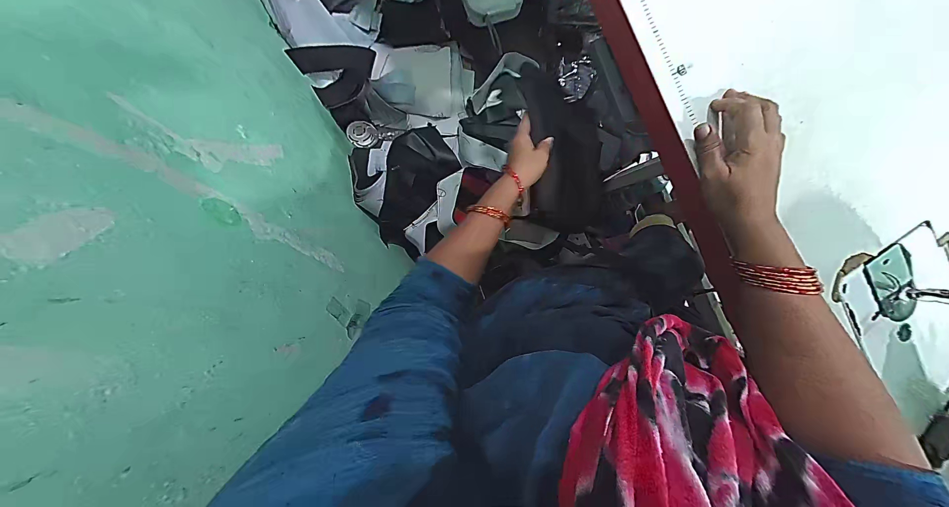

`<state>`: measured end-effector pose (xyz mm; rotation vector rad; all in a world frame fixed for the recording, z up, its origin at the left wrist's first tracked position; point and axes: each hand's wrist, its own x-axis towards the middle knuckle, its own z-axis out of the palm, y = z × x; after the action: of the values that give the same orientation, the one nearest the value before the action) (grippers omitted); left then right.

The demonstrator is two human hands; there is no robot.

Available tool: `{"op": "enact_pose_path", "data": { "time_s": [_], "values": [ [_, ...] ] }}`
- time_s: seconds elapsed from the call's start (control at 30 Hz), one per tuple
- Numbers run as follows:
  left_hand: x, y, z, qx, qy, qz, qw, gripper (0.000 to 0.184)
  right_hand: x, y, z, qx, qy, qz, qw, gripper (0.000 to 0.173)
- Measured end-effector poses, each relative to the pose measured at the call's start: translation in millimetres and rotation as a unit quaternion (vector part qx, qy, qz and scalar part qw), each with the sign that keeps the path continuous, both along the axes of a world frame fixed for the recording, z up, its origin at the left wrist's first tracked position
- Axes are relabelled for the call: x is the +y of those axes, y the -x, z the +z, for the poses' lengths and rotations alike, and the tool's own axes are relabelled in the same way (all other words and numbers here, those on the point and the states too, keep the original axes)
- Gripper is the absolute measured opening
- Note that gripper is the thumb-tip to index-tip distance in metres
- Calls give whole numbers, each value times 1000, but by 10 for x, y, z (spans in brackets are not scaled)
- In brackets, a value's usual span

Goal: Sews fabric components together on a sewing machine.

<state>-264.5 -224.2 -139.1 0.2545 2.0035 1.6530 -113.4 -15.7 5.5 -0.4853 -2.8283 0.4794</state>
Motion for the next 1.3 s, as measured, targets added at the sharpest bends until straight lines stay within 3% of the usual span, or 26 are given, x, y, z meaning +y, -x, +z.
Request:
{"op": "enact_pose_path", "data": {
  "time_s": [0.1,0.2,0.37,0.43,0.53,0.6,0.7,0.77,0.83,0.97,1.07,1.13,1.23,1.3],
  "values": [
    [345,-107,-325,-36,16,-90,995,82,-9,-11,15,-7,6,-1,1000,50],
    [273,-401,-632,-55,187,-254,947,67,-13,-29,26,-10,5,4,1000,49],
    [-385,-991,-1424,-106,340,-463,812,48,-53,-40,53,-17,15,-5,1000,56],
    [-803,-1148,-1738,-127,374,-490,777,44,-66,-38,53,-17,16,-6,1000,57],
    [-1265,-1220,-1875,-168,459,-483,726,43,-65,-51,42,-10,22,-8,1000,59],
    [-1431,-1147,-1935,-172,505,-422,733,49,-48,-46,23,-3,22,-8,1000,59],
    [-1544,-889,-1997,-140,513,-303,791,71,-47,-35,15,-5,21,-11,1000,58],
    [-1472,-705,-2048,-108,511,-275,808,75,-55,-37,47,-16,15,-16,1000,57],
    [-1310,-489,-2095,-50,516,-325,791,67,-56,-22,52,-19,9,-26,999,58],
    [-943,-406,-2309,60,459,-516,721,36,-66,-25,28,-20,-2,-30,999,57],
    [-482,-627,-2442,22,439,-588,679,40,-53,-21,17,-12,-13,-23,1000,55],
    [-214,-909,-2570,-17,404,-574,712,42,-54,-34,21,-15,-15,-25,999,54],
    [202,-1272,-2716,-60,379,-598,703,45,-58,-38,17,-20,-25,-29,999,53],
    [293,-1446,-2671,-11,343,-616,709,44,-63,-43,13,-26,-30,-31,999,56]
  ]
}}
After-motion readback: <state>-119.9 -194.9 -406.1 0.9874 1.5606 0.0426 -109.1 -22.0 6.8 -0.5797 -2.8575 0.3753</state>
